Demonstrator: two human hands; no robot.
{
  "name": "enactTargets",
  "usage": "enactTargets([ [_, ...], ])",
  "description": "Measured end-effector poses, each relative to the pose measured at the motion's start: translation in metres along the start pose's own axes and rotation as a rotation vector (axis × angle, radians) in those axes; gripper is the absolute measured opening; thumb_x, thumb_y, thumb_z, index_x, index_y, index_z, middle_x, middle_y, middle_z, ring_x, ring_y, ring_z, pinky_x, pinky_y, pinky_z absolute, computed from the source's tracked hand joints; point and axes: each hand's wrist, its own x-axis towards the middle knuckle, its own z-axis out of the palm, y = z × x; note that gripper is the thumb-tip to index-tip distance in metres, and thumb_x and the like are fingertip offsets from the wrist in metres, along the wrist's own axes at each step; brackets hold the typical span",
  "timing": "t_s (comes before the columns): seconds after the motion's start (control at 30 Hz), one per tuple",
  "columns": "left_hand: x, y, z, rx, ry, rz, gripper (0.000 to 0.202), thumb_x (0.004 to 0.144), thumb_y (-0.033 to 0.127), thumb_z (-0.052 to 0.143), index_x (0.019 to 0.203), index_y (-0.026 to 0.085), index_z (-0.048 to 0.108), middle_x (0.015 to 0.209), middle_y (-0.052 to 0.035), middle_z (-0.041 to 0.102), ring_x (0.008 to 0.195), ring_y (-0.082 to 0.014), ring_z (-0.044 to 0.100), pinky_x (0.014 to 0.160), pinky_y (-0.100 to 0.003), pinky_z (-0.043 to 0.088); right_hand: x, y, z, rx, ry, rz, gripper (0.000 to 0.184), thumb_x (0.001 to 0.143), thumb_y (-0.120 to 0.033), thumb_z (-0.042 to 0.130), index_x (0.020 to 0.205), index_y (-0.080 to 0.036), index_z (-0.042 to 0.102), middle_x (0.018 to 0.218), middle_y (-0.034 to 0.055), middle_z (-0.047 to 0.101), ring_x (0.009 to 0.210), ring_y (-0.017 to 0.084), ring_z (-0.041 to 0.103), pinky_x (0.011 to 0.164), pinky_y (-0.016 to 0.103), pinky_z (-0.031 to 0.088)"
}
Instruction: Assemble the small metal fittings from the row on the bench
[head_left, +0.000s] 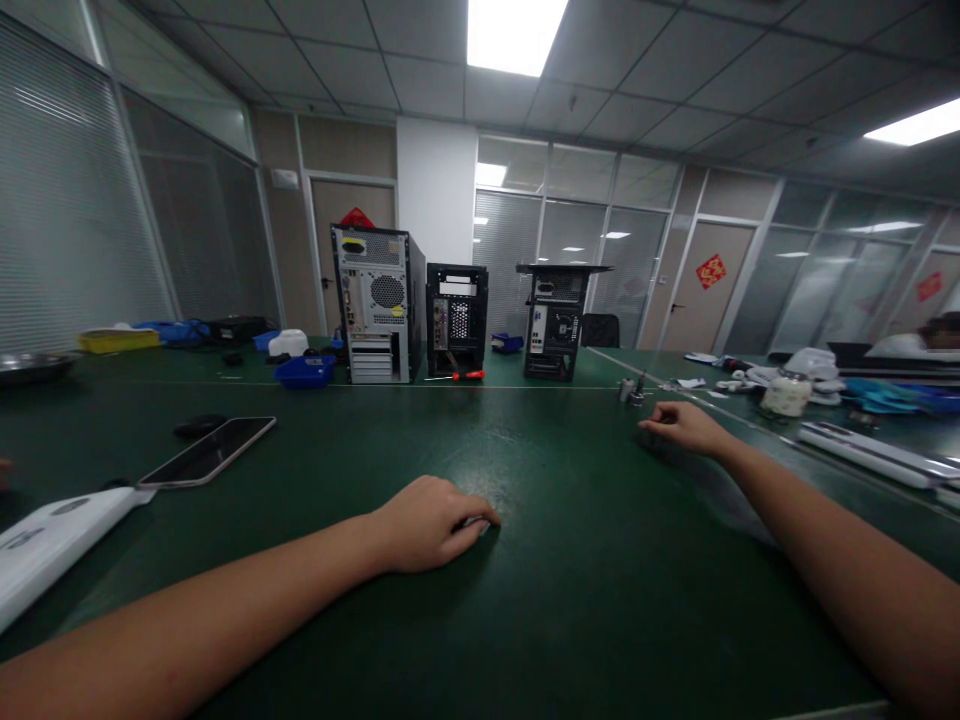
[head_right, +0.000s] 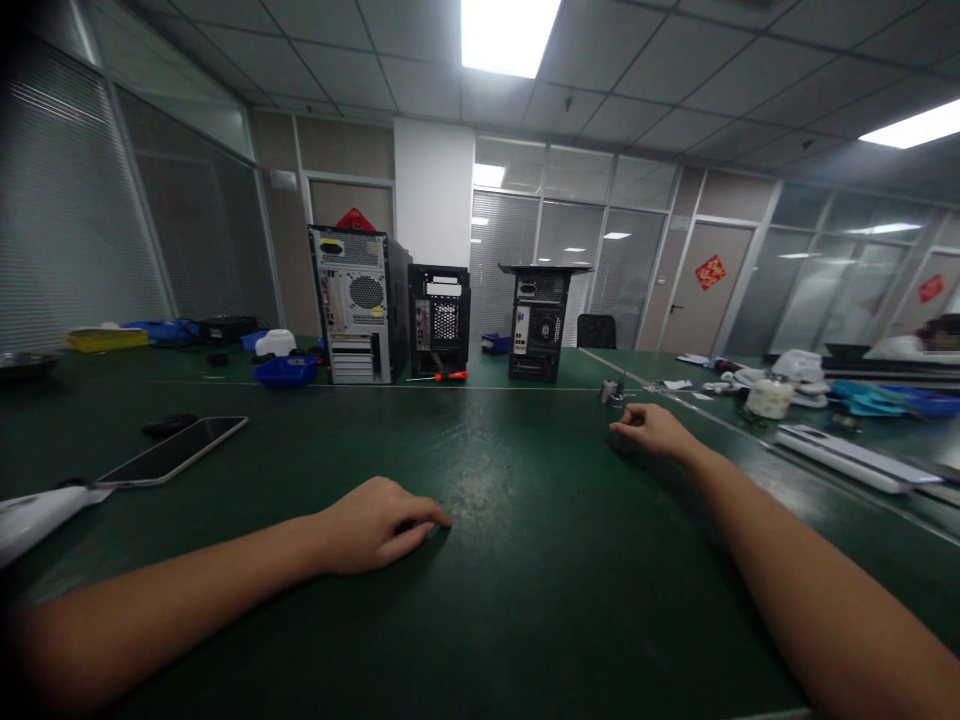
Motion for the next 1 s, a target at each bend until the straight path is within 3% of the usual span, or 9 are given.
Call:
enactTargets([
  [0.33, 0.001, -0.001, 0.002, 0.01, 0.0, 0.001, 0.03, 0.101, 0.027, 0.049, 0.124, 0.027, 0.07, 0.082, 0.0003, 0.075, 0.07, -0.0172, 0.069, 0.068, -0.027, 0.047, 0.016, 0.033, 0.003, -0.038, -0.092, -0.013, 0.037, 0.076, -0.054, 0.066, 0.095, -0.025, 0.076, 0.101, 0.0048, 0.077, 0.098, 0.029, 0.07, 0.092, 0.041, 0.051],
  [1.0, 0.0, 0.002, -0.002, -0.003, -0.021, -0.018, 0.03, 0.101, 0.027, 0.05, 0.124, 0.025, 0.07, 0.078, 0.0004, 0.072, 0.068, -0.017, 0.067, 0.067, -0.027, 0.046, 0.016, 0.037, 0.006, -0.001, -0.121, -0.013, 0.046, 0.073, -0.057, 0.071, 0.103, -0.022, 0.075, 0.105, 0.0078, 0.076, 0.097, 0.028, 0.071, 0.087, 0.038, 0.053],
])
